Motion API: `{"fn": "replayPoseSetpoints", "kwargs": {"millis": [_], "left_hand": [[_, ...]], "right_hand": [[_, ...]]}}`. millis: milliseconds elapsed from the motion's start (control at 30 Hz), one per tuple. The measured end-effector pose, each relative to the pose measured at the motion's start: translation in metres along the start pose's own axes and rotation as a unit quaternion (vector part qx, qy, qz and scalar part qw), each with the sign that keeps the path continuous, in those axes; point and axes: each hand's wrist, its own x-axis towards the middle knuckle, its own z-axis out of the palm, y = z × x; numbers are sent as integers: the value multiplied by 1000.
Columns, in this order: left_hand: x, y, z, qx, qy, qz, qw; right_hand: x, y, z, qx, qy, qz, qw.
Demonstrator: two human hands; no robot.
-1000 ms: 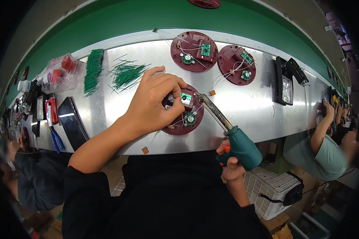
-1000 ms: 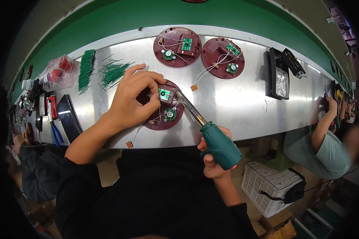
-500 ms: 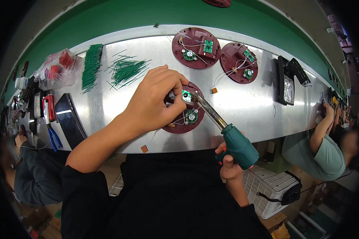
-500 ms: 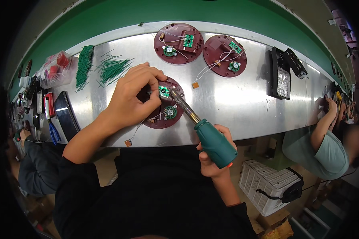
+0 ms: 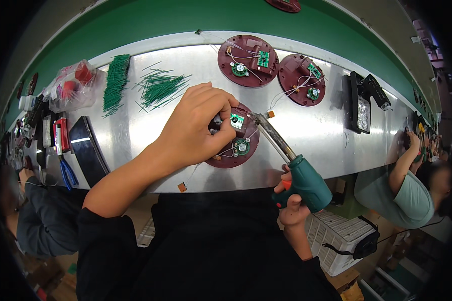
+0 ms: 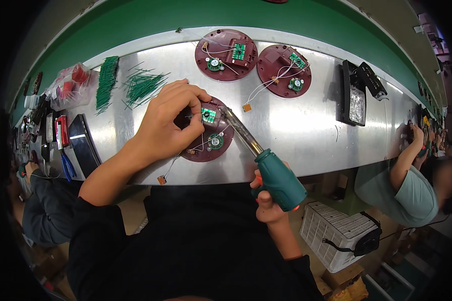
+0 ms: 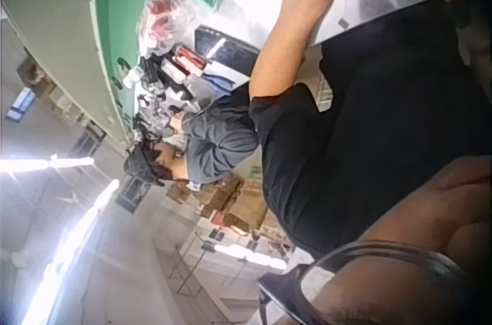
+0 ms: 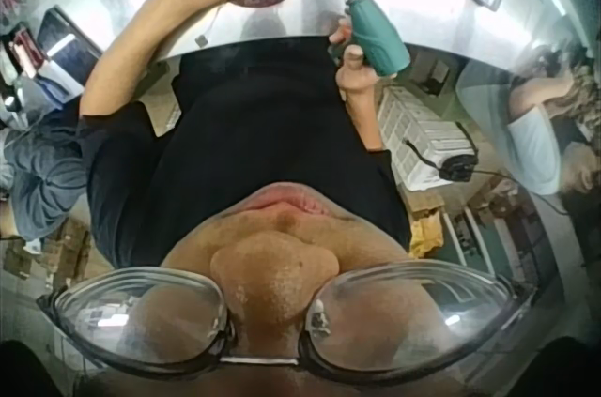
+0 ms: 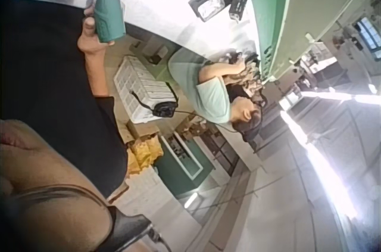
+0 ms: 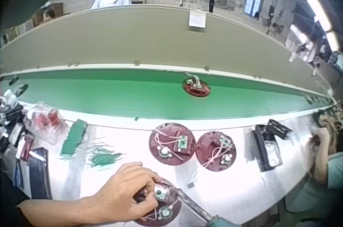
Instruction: Soldering components onto circular red circuit boards on a factory assembly line.
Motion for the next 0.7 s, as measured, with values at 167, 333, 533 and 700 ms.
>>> {"fn": "replayPoseSetpoints", "kwargs": {"millis": [167, 333, 533, 700], "left_hand": [[0, 1, -2, 2, -4, -7, 1000], [1, 4, -5, 11, -16, -7, 1000], [2, 5, 2, -28, 8, -8, 1000], [5, 10, 10, -101, -22, -38, 994]], "right_hand": [[0, 1, -2, -9, -28, -3, 1000], [-2, 2, -3, 19, 5, 3, 1000], [2, 2, -7, 55, 27, 1, 998], [3, 3, -10, 80, 46, 2, 996]]}}
